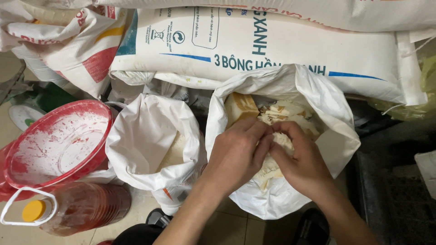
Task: Tearing a loaf of bread into small pieces by hand and placing them into a bag.
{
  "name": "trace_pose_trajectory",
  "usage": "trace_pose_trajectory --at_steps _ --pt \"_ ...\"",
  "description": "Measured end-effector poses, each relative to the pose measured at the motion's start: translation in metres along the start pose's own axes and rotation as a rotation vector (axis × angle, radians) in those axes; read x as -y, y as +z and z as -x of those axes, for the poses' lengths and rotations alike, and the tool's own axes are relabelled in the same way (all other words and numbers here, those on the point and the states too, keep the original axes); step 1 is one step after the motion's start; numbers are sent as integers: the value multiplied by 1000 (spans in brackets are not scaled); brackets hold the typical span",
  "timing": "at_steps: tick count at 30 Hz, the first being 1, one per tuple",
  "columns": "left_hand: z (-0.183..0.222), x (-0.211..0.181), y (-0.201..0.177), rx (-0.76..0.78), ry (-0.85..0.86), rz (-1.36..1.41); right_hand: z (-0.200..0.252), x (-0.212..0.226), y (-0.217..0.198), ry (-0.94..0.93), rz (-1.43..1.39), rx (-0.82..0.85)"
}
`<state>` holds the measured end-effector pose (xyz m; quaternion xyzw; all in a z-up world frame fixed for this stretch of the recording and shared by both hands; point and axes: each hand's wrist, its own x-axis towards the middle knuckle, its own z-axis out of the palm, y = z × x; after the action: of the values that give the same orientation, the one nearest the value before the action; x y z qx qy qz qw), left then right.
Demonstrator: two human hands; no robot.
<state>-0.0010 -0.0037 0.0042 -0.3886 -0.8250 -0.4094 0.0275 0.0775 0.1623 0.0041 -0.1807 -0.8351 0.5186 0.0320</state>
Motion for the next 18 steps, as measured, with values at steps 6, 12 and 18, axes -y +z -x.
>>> trace_pose_trajectory --at_steps 6,12,18 --pt "0 -1 -2 -58 45 -33 0 -2 -4 82 47 15" --pt "0 -1 -4 -31 28 24 1 0 -1 78 34 12" --pt "0 -4 0 -25 51 -16 2 5 -4 82 86 34"
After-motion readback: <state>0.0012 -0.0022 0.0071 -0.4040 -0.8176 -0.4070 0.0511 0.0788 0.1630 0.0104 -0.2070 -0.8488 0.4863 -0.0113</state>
